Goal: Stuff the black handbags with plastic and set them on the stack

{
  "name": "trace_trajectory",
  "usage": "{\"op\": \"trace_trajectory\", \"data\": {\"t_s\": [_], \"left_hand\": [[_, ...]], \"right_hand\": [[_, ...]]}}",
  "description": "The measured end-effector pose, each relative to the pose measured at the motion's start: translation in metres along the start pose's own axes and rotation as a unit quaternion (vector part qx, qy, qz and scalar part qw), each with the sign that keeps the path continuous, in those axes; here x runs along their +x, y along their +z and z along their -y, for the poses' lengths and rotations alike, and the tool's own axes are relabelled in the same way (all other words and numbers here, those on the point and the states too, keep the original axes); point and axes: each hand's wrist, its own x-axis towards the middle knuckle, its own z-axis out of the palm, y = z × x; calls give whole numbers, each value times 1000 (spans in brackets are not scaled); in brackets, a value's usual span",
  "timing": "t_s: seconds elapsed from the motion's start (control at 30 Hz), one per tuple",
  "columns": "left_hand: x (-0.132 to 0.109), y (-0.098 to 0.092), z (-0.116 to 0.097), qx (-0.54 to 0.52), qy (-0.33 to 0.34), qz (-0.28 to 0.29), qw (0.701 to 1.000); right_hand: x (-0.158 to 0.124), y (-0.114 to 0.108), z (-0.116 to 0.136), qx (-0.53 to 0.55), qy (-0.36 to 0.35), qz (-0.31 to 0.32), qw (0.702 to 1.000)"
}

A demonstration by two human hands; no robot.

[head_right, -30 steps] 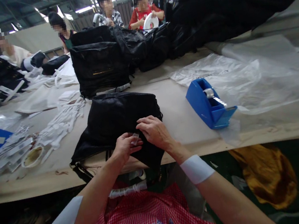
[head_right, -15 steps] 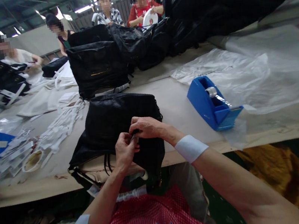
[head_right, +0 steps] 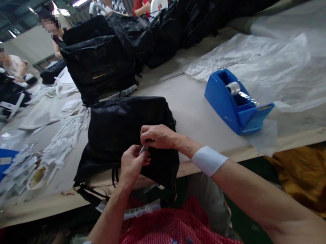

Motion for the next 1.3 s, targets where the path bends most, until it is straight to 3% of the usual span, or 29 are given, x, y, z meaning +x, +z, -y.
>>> {"op": "trace_trajectory", "data": {"t_s": [0.17,0.43,0.6,0.83,1.03,1.13,1.3], "left_hand": [[5,1,-7,13,-67,34,997],[2,10,13,139,101,-36,985],[1,9,12,109,99,-23,989],[0,8,14,139,112,-31,983],[3,9,7,122,59,3,991],[6,4,-1,58,-11,56,997],[13,-8,-15,-41,-108,147,982]], "right_hand": [[-5,3,-3,16,-12,-19,1000],[-8,3,-9,61,-18,-27,998],[-7,-3,-10,83,-43,-12,996],[-7,0,-10,4,-58,-13,998],[-13,5,-14,6,-78,-37,996],[-14,7,-17,7,-90,-44,995],[-15,10,-21,8,-99,-48,994]]}}
